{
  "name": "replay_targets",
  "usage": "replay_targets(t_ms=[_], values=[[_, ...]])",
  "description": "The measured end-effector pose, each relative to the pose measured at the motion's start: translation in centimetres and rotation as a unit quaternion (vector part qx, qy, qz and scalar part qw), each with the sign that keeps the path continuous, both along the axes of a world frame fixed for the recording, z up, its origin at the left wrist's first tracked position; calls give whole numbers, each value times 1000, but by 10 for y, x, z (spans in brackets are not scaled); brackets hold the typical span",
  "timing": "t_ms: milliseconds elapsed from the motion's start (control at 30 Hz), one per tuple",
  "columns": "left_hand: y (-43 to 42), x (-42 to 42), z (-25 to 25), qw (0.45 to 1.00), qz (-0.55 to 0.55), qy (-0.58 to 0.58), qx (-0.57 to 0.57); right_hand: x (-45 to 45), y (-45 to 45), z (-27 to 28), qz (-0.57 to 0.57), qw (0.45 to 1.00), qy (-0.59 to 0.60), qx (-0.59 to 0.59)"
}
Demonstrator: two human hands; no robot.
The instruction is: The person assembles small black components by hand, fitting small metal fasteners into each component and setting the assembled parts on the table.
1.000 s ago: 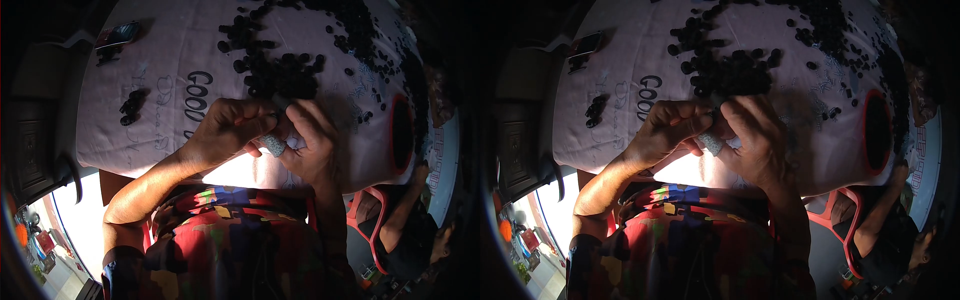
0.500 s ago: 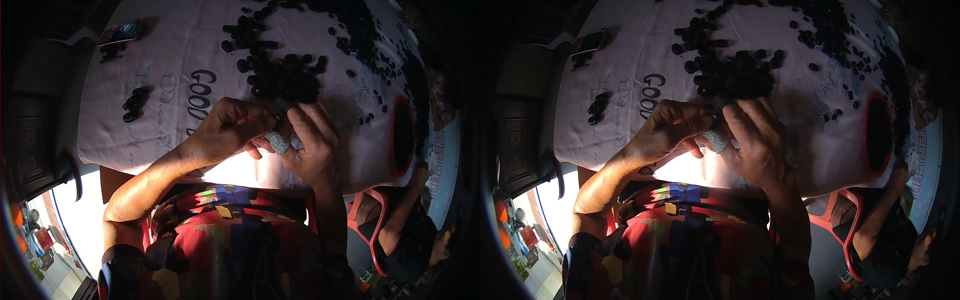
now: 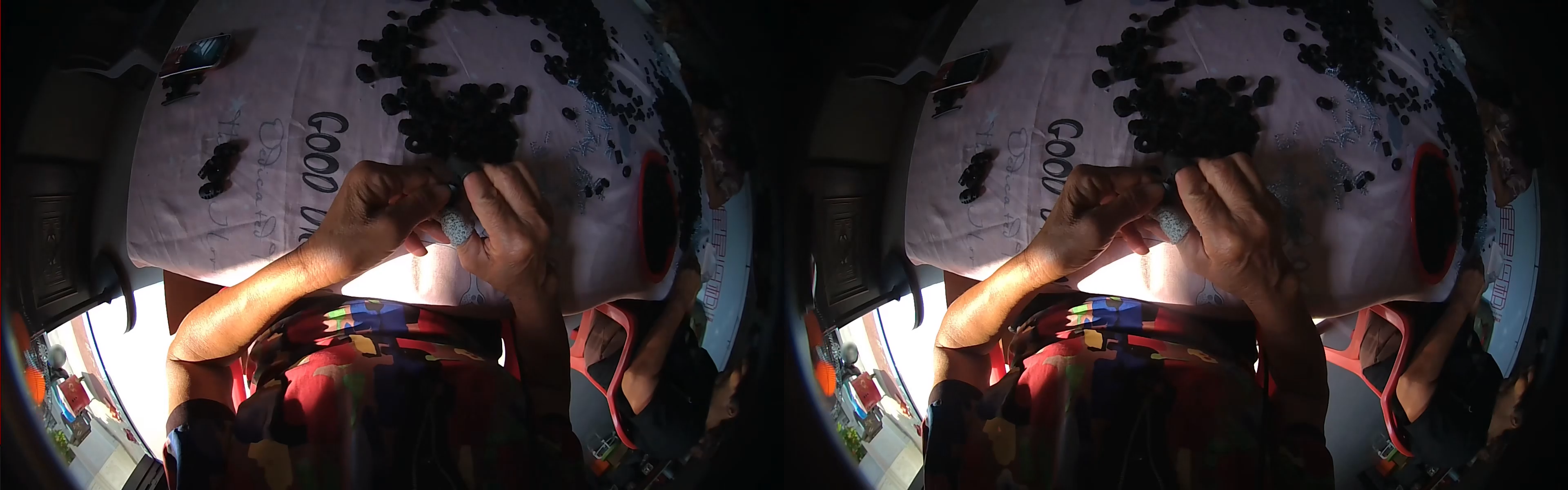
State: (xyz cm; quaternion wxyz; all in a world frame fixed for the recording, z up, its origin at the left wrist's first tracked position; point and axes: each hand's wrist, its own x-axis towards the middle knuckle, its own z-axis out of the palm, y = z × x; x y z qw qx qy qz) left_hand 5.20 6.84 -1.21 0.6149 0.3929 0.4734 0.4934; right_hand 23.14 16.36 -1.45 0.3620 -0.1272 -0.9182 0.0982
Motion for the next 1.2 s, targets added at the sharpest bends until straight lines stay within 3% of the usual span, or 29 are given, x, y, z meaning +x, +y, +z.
replay_targets(t_ms=[533, 733, 800, 933, 1033, 1200], values=[[1, -3, 0, 1000, 3, -23, -14, -3, 1, -1, 4, 999, 13, -32], [-10, -41, 30, 986, 36, 162, -1, 12, -5, 4, -21, 983, -63, -168], [-22, -61, 29, 941, 106, 318, 45, 9, -6, 4, -28, 985, -79, -153], [-48, -85, 30, 788, 227, 569, 55, 1, -1, -5, -43, 988, -83, -126], [-62, -100, 18, 714, 243, 648, 107, 3, 1, -4, -51, 986, -85, -134], [-71, -105, 1, 689, 260, 664, 125, 10, 3, 4, -90, 988, -84, -97]])
